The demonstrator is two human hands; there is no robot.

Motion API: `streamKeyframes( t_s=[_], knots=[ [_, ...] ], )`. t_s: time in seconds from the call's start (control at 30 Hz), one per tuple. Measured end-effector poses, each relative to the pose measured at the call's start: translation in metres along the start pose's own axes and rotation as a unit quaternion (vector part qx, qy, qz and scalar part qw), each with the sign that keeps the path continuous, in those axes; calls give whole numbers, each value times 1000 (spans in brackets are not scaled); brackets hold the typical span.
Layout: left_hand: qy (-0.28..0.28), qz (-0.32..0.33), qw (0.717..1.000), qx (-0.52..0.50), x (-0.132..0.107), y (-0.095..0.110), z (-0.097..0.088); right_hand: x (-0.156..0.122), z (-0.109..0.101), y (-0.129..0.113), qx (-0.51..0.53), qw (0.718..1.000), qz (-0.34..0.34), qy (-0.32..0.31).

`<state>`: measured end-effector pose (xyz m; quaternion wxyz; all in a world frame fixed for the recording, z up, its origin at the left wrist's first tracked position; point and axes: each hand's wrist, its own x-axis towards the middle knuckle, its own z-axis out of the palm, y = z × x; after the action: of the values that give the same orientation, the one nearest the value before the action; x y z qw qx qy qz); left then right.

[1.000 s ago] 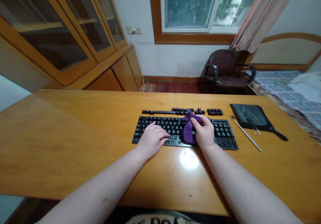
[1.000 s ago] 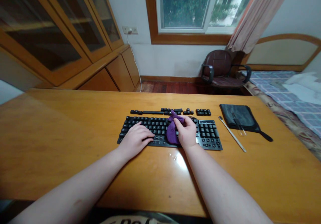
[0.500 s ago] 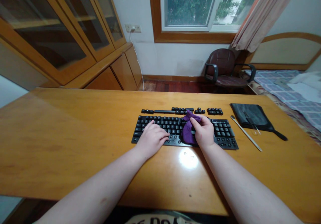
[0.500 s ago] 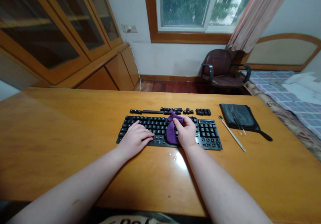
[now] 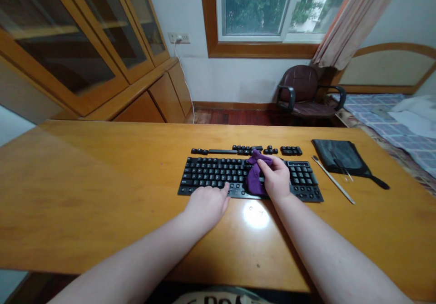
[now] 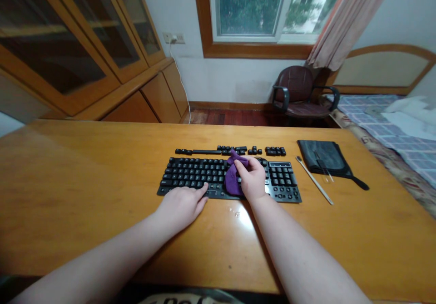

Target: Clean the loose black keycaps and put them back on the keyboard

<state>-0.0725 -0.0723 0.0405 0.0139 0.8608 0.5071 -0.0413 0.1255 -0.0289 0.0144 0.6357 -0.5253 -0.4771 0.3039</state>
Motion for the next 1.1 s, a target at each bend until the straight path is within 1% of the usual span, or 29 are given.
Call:
streamKeyframes(
  t_s=[0.1,0.17,0.27,0.4,0.43,0.5,0.6,0.63,0.67,0.77,0.87,0.97,1.1],
  knots=[
    [-32,-24,999,-19,0,-1,-3,0,-1,1,-5,1000,2,-3],
    [-28,-28,998,-47,1,-5,-4,-1,-1,3,-7,1000,3,2],
    [21,-36,993,-113,4,-15,-9,-1,-2,5,-4,1000,8,25],
    [111,-82,977,-164,14,-37,-26,0,-2,5,4,998,8,60],
    [125,-87,974,-165,19,-43,-31,0,-2,5,6,998,6,66],
    [139,-69,974,-165,34,-55,-39,0,-2,5,9,997,0,78],
    [138,-40,978,-151,66,-67,-45,0,-2,6,11,996,-6,85],
    [142,-40,979,-141,79,-68,-45,0,-2,7,11,996,-8,84],
    [132,-43,982,-130,92,-69,-44,0,-3,7,11,996,-9,83],
    [80,-50,990,-101,130,-65,-39,0,-3,8,12,997,-8,81],
    [48,-31,994,-95,159,-57,-30,0,-3,7,13,997,-3,82],
    [27,-16,994,-100,176,-54,-22,1,-2,6,21,997,-1,72],
    [21,-12,995,-101,184,-56,-15,1,-1,4,31,997,4,74]
  ],
)
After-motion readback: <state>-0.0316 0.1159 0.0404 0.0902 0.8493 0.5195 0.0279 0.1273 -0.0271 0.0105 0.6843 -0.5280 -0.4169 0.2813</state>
